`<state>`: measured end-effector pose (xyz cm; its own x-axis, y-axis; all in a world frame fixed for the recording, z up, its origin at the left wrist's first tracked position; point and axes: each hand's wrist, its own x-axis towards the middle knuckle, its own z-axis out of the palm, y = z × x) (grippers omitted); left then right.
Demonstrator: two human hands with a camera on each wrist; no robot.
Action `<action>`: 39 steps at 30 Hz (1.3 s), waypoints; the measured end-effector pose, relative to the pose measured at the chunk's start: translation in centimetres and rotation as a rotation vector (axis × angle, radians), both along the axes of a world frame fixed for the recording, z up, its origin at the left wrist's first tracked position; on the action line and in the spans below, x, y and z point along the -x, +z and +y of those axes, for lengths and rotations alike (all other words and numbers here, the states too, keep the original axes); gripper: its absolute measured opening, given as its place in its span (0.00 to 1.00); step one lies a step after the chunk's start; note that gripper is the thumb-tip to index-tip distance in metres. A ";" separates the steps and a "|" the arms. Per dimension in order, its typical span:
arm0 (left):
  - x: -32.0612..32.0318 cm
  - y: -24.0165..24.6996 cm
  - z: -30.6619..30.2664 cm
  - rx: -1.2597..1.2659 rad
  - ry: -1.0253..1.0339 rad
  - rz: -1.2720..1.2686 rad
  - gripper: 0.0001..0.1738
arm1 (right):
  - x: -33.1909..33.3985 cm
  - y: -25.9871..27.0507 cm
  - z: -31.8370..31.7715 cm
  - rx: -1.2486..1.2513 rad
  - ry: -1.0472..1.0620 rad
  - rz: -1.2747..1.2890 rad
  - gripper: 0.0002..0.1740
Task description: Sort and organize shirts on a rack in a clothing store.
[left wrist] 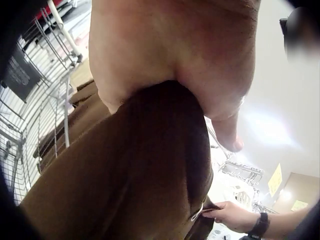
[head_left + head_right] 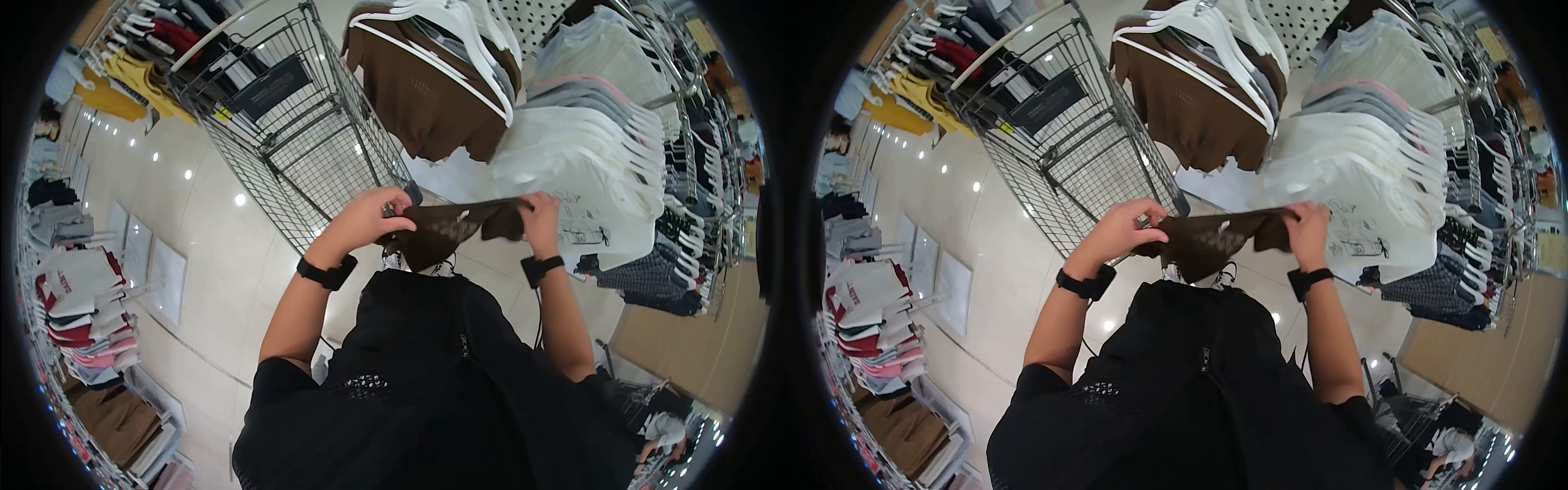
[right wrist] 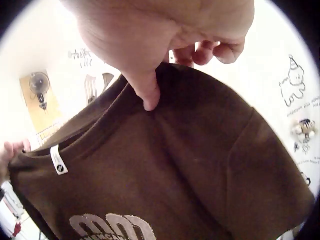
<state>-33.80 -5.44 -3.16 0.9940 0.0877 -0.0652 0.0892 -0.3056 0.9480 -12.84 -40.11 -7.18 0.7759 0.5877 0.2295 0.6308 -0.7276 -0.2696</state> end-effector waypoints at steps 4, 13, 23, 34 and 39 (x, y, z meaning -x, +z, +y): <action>0.1 -1.6 1.6 -0.208 -0.096 -0.022 0.19 | -1.2 3.3 0.7 -0.110 -0.018 0.131 0.10; 0.0 2.9 0.5 0.281 0.015 0.231 0.10 | -0.9 7.1 -1.8 -0.607 -0.023 0.663 0.09; -1.9 13.2 -3.7 -0.028 0.235 -0.226 0.08 | -3.2 16.8 -10.3 -0.659 -0.040 0.257 0.10; -1.4 25.1 -11.4 -0.531 0.239 -0.376 0.08 | -4.4 25.2 -18.1 -0.691 0.079 0.089 0.11; 0.1 17.2 -16.0 0.008 0.380 -0.141 0.19 | -0.8 19.8 -18.6 -0.820 0.113 0.535 0.15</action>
<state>-33.86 -21.42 14.01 0.8899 0.4510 0.0677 0.0630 -0.2687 0.9612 -11.99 -58.68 12.64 0.8454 0.4800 0.2342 0.3329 -0.1306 -0.9339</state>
